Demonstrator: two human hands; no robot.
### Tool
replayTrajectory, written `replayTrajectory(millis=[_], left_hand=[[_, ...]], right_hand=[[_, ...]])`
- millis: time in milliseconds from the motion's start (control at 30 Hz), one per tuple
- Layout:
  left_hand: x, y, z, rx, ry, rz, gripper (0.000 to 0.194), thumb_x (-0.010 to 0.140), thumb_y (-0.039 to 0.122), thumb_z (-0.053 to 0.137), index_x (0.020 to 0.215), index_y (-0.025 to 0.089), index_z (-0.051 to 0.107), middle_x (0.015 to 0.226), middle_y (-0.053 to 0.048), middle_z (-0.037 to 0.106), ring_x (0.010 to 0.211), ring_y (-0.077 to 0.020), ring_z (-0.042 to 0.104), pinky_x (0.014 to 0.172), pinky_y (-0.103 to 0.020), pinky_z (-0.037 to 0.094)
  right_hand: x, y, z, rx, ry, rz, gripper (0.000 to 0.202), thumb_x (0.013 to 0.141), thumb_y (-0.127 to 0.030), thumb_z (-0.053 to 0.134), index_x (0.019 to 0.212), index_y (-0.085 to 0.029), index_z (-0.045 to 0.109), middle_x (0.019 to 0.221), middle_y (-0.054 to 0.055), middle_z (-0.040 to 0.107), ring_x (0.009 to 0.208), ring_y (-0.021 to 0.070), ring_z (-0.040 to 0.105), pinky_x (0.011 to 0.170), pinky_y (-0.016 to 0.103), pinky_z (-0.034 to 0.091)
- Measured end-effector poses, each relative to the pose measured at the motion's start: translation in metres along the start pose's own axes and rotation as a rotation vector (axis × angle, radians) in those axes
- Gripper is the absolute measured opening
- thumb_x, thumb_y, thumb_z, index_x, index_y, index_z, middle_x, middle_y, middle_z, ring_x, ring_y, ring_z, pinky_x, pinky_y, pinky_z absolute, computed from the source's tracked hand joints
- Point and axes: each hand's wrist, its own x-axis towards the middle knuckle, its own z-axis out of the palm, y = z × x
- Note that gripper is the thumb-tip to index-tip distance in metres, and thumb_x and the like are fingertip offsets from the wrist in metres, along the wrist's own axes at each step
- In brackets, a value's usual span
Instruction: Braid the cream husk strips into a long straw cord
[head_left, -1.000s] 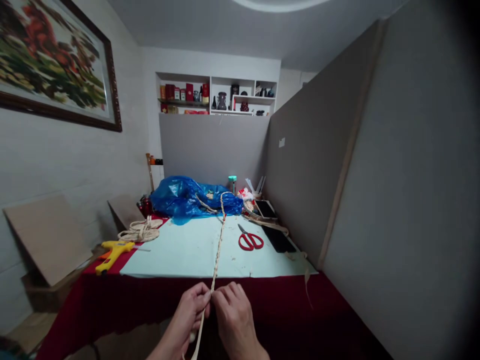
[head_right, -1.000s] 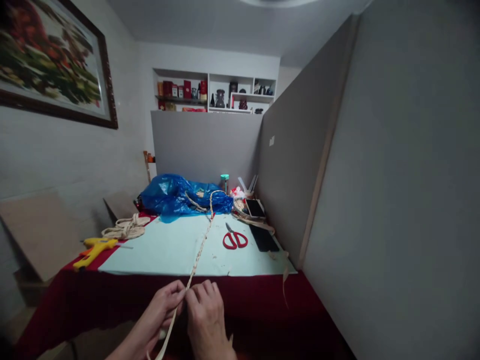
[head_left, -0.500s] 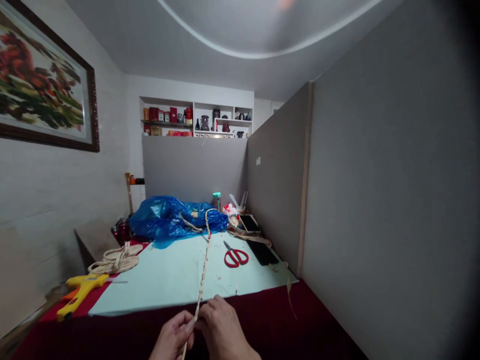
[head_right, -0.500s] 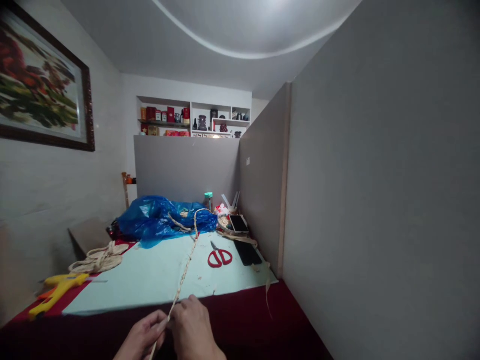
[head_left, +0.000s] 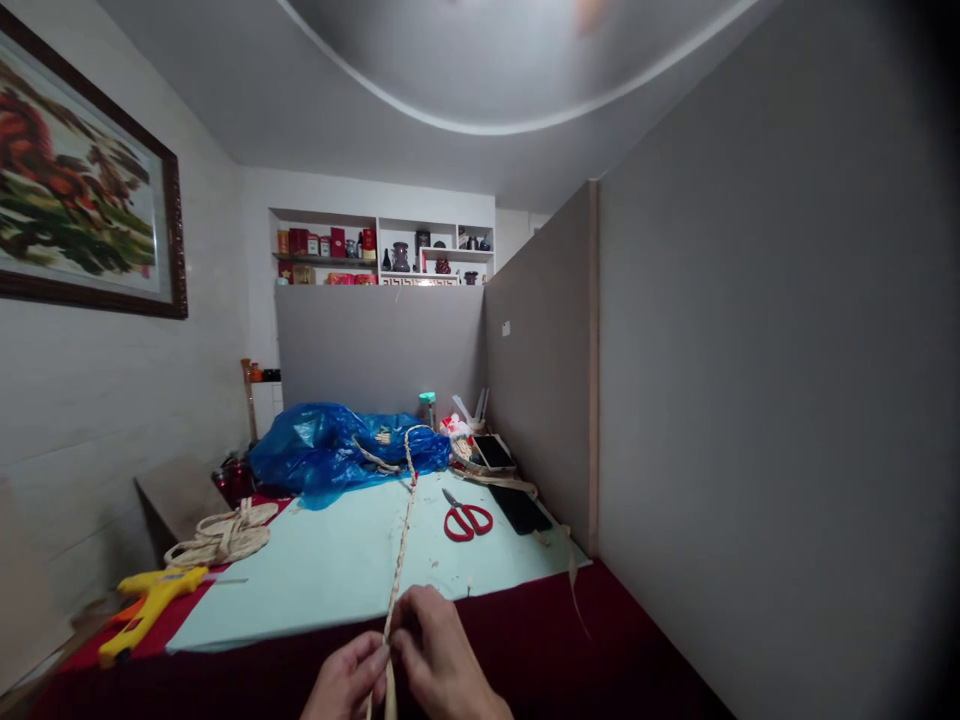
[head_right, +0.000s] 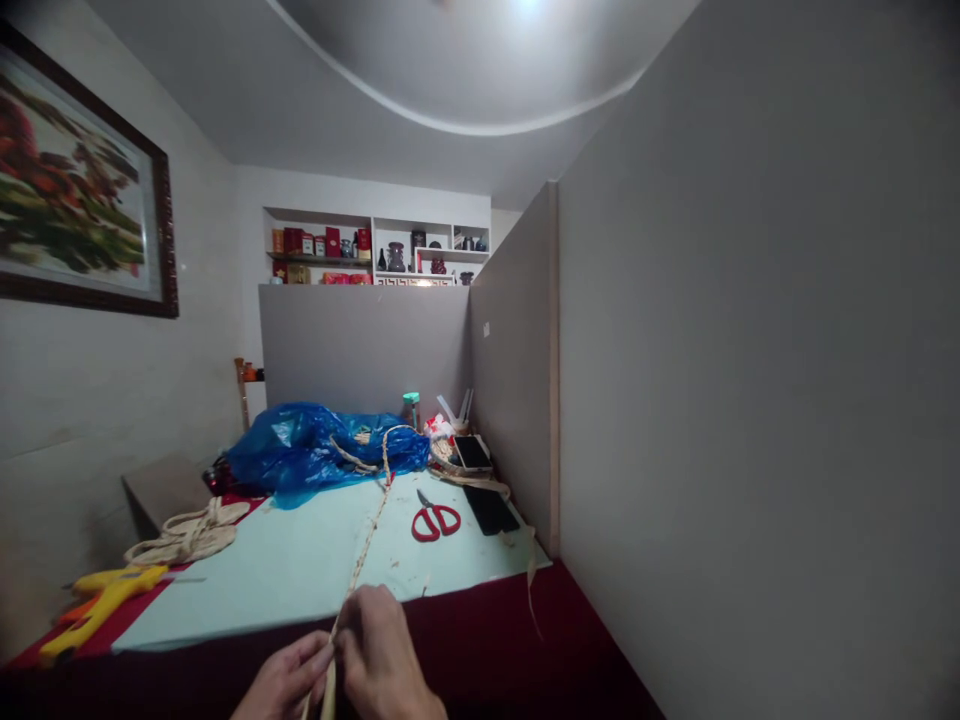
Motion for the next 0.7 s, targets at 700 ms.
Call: replayTrajectory(millis=[700], left_hand=[[-0.026, 0.057, 0.023, -0.163, 0.014, -0.02, 0.025, 0.066, 0.029, 0.072, 0.072, 0.01, 0.058, 0.048, 0.008, 0.042, 0.035, 0.0021, 0.017, 0.036, -0.015, 0.005]], right_hand=[[0.125, 0.086, -0.057, -0.835, -0.276, 0.292, 0.028, 0.087, -0.012, 0.043, 0.103, 0.0, 0.063, 0.108, 0.028, 0.06, 0.104, 0.0299, 0.054, 0.085, 0.037, 0.036]])
